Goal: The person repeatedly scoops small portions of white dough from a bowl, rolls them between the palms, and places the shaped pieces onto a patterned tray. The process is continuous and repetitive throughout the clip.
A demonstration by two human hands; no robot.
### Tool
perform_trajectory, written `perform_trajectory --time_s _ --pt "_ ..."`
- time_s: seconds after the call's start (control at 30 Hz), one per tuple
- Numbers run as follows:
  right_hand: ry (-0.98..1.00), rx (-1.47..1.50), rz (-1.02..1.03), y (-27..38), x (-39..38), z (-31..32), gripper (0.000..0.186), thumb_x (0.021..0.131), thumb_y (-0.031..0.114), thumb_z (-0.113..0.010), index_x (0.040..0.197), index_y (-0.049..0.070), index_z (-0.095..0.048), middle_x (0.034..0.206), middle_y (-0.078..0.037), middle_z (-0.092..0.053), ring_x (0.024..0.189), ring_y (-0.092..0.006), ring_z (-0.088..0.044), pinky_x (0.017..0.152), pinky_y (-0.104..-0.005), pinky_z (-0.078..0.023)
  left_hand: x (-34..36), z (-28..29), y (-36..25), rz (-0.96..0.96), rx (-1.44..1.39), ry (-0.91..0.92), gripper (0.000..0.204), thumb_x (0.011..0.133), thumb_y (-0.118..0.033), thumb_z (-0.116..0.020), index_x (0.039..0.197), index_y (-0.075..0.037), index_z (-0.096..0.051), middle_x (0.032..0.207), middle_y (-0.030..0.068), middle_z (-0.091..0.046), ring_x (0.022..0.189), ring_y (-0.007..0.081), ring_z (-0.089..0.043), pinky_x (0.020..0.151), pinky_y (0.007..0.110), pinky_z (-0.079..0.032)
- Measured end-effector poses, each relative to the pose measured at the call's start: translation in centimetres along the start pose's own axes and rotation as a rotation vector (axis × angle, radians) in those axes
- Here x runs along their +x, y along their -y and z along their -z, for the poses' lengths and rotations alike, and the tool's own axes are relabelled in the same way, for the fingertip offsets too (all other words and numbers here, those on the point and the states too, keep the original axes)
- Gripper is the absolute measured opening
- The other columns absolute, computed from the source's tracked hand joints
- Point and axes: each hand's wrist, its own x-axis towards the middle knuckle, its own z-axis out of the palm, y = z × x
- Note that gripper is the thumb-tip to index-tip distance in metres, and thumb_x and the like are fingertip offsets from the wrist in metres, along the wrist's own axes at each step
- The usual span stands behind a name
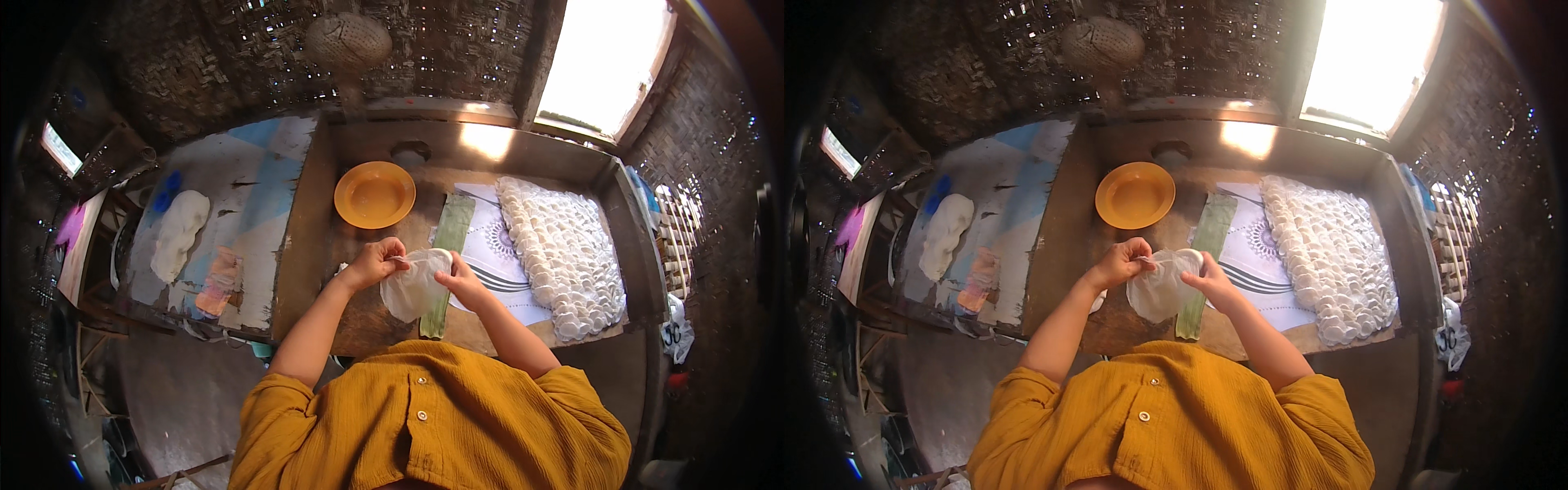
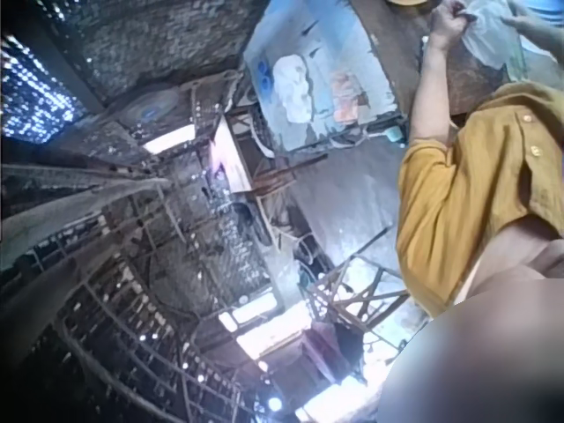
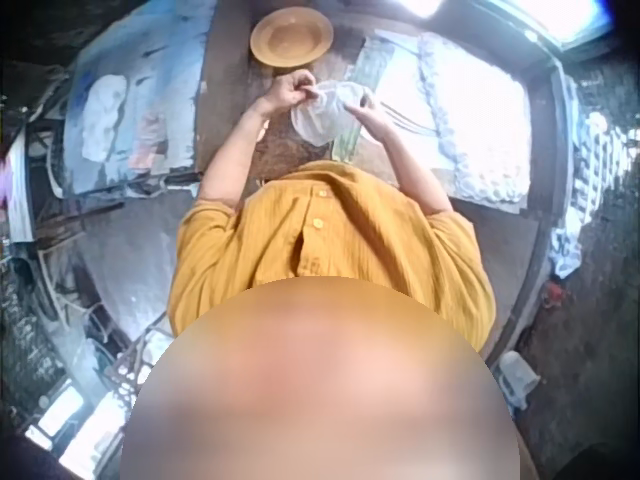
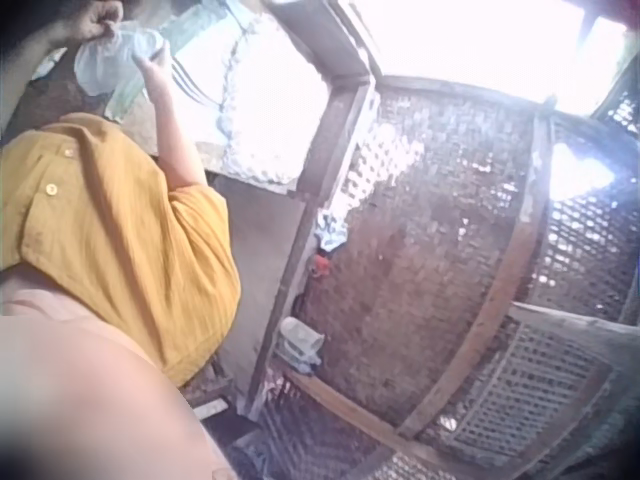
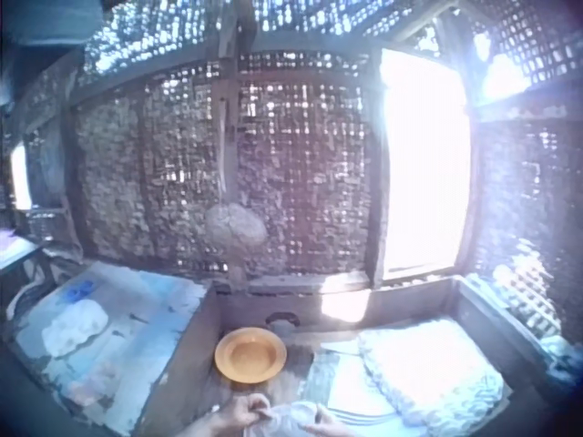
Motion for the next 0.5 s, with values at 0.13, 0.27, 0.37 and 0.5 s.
perform_trajectory --time_s 0.13,0.27,0.37,0.5 --pt "0.116 -0.016 -0.08 0.8 -0.4 -2.3 0.057 0.073 0.013 -0.074 0.122 0.002 -0.047 0.111 -0.009 -0.057 0.103 -0.0181 -0.054 0.089 -0.0314 -0.043 -0.1 0.7 0.6 -0.094 -0.035 -0.013 0.016 0.081 -0.013 -0.069 0.086 -0.009 -0.054 0.075 -0.0057 -0.055 0.067 0.0023 -0.05 0.06 0.019 -0.042" --pt "0.114 -0.311 -0.085 1.6 -1.0 -2.5 0.049 0.073 0.01 -0.073 0.117 0.003 -0.053 0.105 -0.009 -0.061 0.098 -0.0195 -0.058 0.085 -0.0322 -0.047 -0.2 0.7 2.7 -0.107 -0.039 -0.153 0.022 0.083 -0.01 -0.065 0.102 -0.007 -0.054 0.083 -0.0009 -0.06 0.072 0.005 -0.053 0.062 0.02 -0.045" --pt "0.024 -0.069 -0.121 2.8 -1.3 -1.1 0.048 0.073 0.01 -0.073 0.115 0.003 -0.054 0.104 -0.009 -0.062 0.095 -0.0196 -0.059 0.083 -0.034 -0.05 -1.5 -1.2 4.6 -0.222 -0.314 -0.506 0.028 0.089 -0.011 -0.056 0.115 -0.008 -0.048 0.092 0.005 -0.062 0.071 0.0084 -0.056 0.06 0.021 -0.045" --pt "-0.056 0.372 -0.038 3.5 -0.9 1.7 0.042 0.075 0.015 -0.073 0.11 0.0 -0.055 0.096 -0.009 -0.063 0.087 -0.0187 -0.062 0.076 -0.034 -0.052 -4.9 -6.1 7.7 -0.305 0.42 -0.231 0.036 0.084 -0.004 -0.056 0.119 -0.011 -0.049 0.113 0.0056 -0.058 0.094 0.0192 -0.06 0.08 0.034 -0.048"
